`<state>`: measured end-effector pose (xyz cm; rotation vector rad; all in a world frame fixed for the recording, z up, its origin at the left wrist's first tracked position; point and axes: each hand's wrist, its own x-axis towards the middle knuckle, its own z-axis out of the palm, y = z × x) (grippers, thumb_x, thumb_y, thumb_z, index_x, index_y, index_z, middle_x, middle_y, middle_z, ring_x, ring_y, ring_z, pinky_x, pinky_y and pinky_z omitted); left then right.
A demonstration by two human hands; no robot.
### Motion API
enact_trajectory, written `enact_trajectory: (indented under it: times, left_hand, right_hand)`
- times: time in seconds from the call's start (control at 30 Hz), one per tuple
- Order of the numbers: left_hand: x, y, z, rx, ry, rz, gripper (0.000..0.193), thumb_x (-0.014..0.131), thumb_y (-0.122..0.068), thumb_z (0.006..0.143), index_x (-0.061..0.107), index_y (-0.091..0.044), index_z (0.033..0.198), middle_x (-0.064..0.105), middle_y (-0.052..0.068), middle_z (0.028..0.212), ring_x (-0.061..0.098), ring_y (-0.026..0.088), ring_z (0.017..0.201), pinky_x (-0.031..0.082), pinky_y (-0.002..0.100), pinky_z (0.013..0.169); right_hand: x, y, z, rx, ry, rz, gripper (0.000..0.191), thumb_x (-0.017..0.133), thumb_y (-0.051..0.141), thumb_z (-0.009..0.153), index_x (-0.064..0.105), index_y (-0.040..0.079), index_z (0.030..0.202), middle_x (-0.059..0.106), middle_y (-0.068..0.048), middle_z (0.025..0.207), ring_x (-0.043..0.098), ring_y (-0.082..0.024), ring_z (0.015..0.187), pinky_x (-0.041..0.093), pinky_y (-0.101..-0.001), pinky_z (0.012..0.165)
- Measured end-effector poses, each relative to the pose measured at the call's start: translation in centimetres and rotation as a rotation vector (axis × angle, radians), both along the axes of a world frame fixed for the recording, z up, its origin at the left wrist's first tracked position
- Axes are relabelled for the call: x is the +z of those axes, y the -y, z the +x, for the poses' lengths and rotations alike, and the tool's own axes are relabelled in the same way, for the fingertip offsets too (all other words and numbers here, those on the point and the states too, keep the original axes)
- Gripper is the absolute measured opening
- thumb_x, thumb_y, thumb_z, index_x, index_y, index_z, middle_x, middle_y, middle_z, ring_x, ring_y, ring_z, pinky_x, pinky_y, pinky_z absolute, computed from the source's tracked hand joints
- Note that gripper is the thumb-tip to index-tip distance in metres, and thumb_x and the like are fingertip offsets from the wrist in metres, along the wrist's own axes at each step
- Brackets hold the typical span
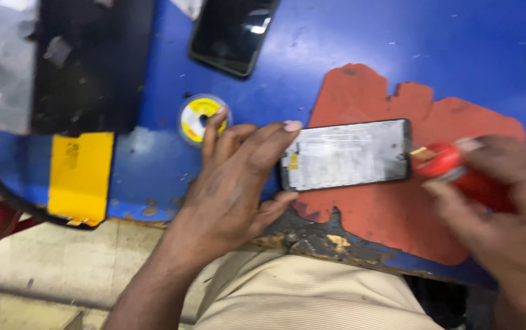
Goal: The person removes shattered glass from a smartphone screen on a repair bench, prying at the cracked glass with their fingers while another person assists by holding the phone. They then use a red hot-air gun to heat the phone frame and continue picking the remaining glass off the frame, working around the edges until the glass is cleared.
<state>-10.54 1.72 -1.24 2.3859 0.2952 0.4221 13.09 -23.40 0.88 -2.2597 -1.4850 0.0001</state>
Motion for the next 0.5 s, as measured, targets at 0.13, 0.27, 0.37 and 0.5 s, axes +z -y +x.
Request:
enact_trajectory:
  times: [0.13, 0.27, 0.37, 0.5]
  left_hand:
    - [0.0, -0.3, 0.0, -0.003, -0.018, -0.007, 0.091, 0.088, -0.020, 0.076, 0.035, -0.013, 0.149, 0.058, 0.013, 0.143, 0.052, 0.037, 0.128, 0.018, 0.063, 0.123]
    - [-0.1, -0.6, -0.3, 0.013, 0.077, -0.038, 0.082, 0.087, -0.017, 0.075, 0.037, -0.011, 0.139, 0.057, 0.014, 0.143, 0.054, 0.034, 0.129, 0.018, 0.062, 0.125]
    - [0.1, -0.5, -0.4, 0.012, 0.112, -0.077, 0.078, 0.086, -0.014, 0.074, 0.038, -0.012, 0.135, 0.059, 0.013, 0.141, 0.057, 0.032, 0.130, 0.019, 0.061, 0.127]
    - [0.8, 0.0, 0.2, -0.037, 0.048, -0.083, 0.079, 0.087, -0.015, 0.071, 0.041, -0.010, 0.135, 0.061, 0.014, 0.137, 0.058, 0.034, 0.129, 0.020, 0.061, 0.126]
  right_hand:
    - [-1.3, 4.6, 3.8, -0.442, -0.345, 0.193, 0.043, 0.077, 0.016, 0.103, 0.056, 0.002, 0.138, 0.065, -0.004, 0.121, 0.064, -0.011, 0.105, 0.053, -0.0226, 0.099]
    - [-1.1, 7.3, 5.5, -0.681, -0.255, 0.026, 0.041, 0.078, 0.018, 0.108, 0.059, 0.002, 0.140, 0.068, -0.010, 0.116, 0.062, -0.016, 0.084, 0.051, -0.0280, 0.076]
    - [-0.8, 8.1, 5.1, -0.577, -0.166, 0.117, 0.037, 0.083, 0.009, 0.108, 0.059, -0.001, 0.135, 0.067, -0.011, 0.121, 0.065, -0.016, 0.100, 0.056, -0.0267, 0.091]
    - [-0.5, 8.4, 4.7, -0.525, 0.024, 0.058, 0.039, 0.088, 0.004, 0.098, 0.066, -0.004, 0.129, 0.070, -0.016, 0.121, 0.070, -0.021, 0.103, 0.057, -0.0297, 0.090]
